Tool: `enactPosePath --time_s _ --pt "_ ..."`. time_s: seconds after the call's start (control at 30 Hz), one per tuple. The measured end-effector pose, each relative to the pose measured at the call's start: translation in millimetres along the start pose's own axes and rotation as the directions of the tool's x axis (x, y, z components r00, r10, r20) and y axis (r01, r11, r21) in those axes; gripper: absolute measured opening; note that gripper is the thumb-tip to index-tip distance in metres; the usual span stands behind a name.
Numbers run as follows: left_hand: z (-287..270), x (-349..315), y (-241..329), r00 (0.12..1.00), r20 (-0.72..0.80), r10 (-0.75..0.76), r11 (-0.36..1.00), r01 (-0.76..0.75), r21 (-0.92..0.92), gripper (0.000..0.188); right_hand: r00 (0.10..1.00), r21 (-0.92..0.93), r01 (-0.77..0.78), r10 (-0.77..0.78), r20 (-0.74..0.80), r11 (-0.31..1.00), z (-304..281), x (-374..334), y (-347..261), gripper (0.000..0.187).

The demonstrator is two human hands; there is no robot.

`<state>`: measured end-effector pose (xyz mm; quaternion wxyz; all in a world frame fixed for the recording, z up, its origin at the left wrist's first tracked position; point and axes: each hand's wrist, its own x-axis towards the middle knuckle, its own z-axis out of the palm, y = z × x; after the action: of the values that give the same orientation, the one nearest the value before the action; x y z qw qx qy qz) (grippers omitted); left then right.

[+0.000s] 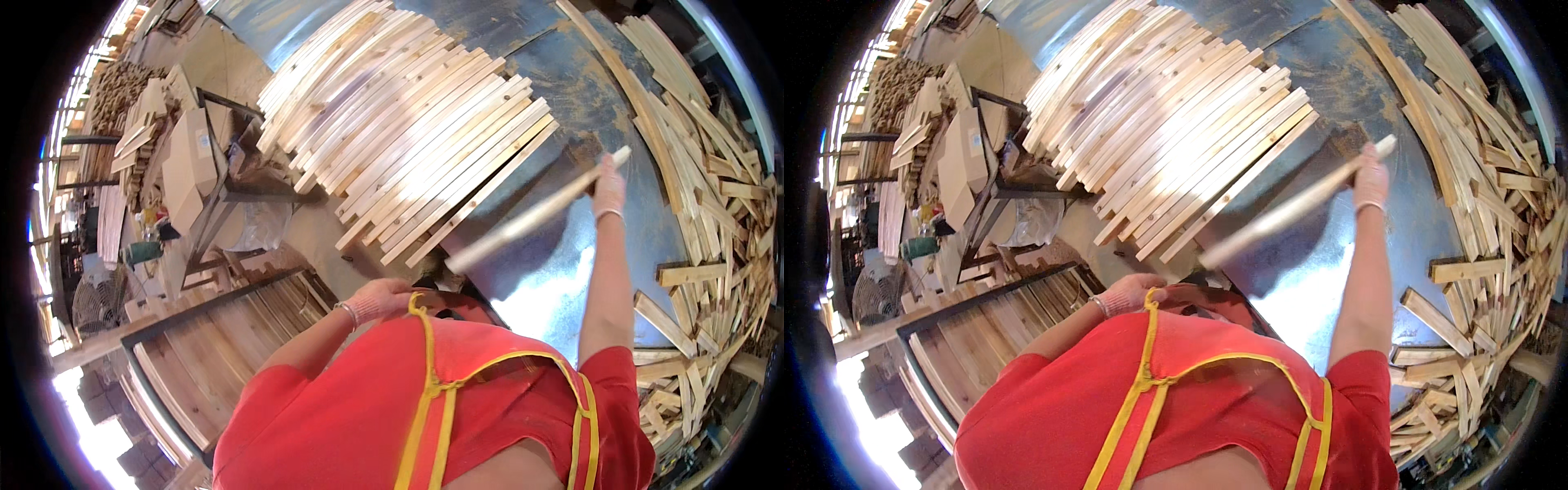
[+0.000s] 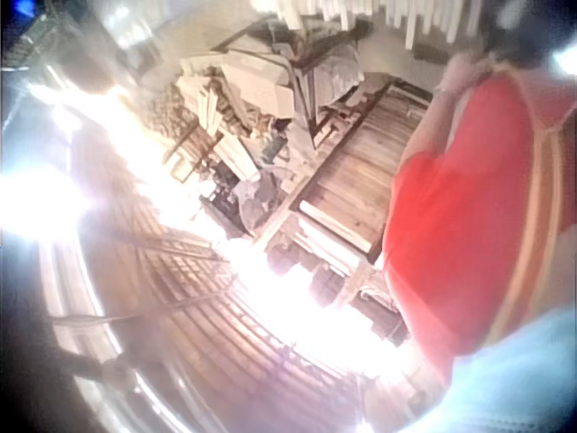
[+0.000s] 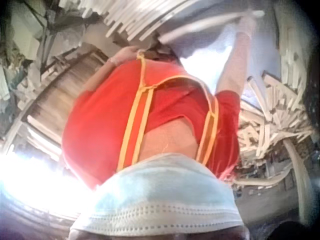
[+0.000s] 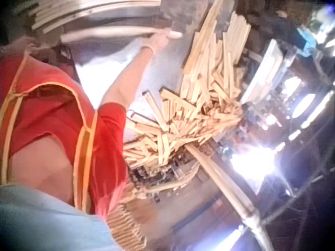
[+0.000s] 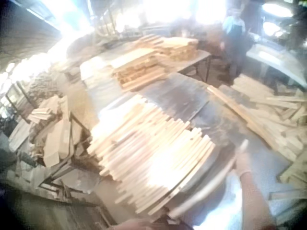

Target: The person sorts and stacks thin wooden planks on a metal workbench in a workshop. They pick up individual planks from a scattered pile and arrange them into neat, aligned stacks. The person occasionally lifts and repositions entire stacks to organize the workspace.

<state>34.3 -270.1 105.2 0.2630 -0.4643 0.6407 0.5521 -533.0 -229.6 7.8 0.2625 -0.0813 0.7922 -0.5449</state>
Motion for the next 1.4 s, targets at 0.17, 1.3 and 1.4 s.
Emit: enactPosePath --time_s 0.17,1.3,1.4 --pt "-39.3 -5.8 -74.2 0.98 0.043 -0.193 0.98 0.191 0.048 0.055 0.911 -0.169 -0.089 0.148 0.384 0.982 124.8 -108.8 -0.6 0.058" --pt "-33.2 10.6 163.0 0.681 -0.447 0.58 0.509 0.124 0.852 0.056 0.927 -0.929 0.283 -0.317 0.201 0.238 -350.7 -156.4 78.6 0.009" --pt "59.6 82.0 224.4 0.678 -0.315 0.664 0.695 -0.405 0.594 0.069 0.821 -0.793 0.451 -0.539 0.189 0.41 -328.6 -189.3 83.2 0.019"
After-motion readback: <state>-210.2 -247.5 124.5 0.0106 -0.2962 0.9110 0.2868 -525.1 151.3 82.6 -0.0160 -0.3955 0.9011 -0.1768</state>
